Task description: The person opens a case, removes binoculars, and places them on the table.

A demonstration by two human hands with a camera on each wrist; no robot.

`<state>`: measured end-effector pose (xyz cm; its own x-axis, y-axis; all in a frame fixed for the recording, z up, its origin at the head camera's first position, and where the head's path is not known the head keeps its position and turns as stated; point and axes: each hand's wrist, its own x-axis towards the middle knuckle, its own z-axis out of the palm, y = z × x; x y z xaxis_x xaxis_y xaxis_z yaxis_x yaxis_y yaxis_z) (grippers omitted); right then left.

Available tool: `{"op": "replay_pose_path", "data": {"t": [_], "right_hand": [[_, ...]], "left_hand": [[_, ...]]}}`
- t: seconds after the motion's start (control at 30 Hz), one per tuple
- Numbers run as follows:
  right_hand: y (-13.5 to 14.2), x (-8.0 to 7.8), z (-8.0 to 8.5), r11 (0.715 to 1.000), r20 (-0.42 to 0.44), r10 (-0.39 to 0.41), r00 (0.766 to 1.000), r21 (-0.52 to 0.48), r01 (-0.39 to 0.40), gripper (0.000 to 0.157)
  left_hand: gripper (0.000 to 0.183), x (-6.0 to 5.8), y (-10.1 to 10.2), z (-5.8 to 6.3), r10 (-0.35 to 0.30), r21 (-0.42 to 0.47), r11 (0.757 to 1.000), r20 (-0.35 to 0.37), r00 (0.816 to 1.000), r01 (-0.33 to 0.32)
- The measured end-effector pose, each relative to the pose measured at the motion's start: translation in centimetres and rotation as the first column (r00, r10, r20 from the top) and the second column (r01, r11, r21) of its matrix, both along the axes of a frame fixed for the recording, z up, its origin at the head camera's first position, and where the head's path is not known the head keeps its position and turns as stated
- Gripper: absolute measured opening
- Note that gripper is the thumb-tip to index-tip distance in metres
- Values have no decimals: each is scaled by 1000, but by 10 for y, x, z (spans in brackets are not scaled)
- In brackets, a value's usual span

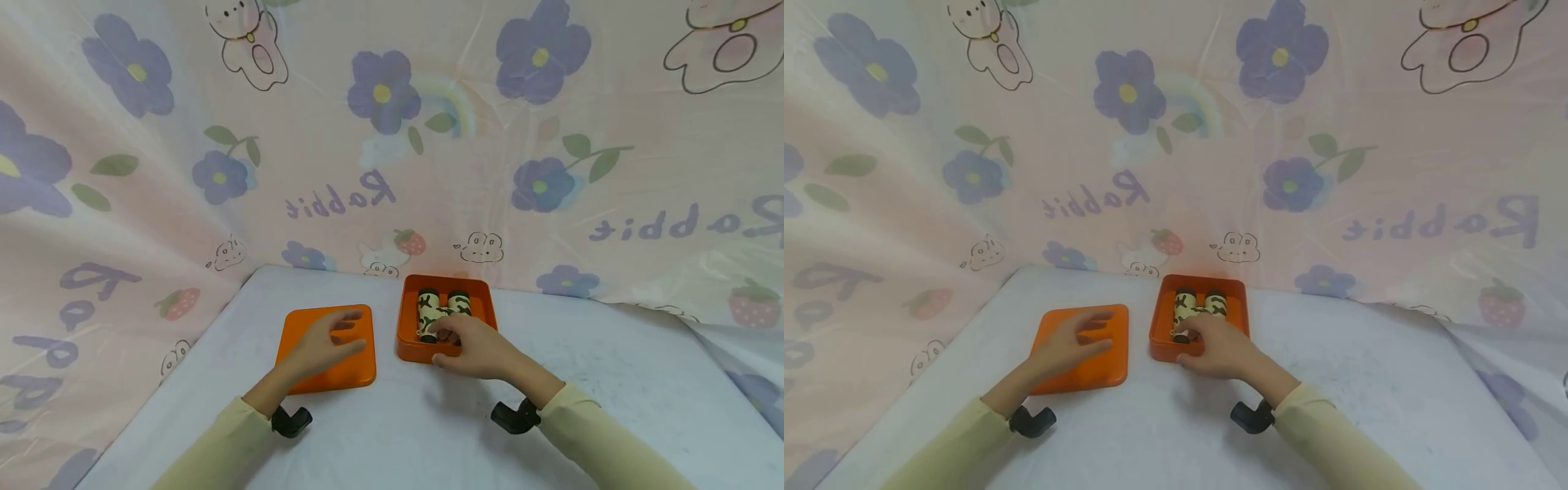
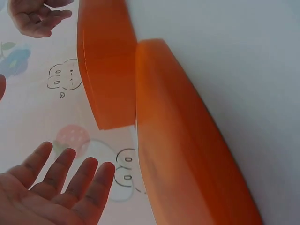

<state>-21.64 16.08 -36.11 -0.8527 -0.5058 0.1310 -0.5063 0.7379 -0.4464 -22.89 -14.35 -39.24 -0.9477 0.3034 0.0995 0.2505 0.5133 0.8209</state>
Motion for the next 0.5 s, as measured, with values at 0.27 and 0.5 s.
{"op": "replay_pose_path", "data": {"t": [0.27,0.5], "right_hand": [[15,-24,4,999,-8,7,1000,39,-7,43],[21,-44,1,995,-3,-16,1000,94,16,46]], "left_hand": [[58,-16,24,0,-44,36,998,33,998,42],[63,-29,38,-4,-33,23,999,62,998,32]]}}
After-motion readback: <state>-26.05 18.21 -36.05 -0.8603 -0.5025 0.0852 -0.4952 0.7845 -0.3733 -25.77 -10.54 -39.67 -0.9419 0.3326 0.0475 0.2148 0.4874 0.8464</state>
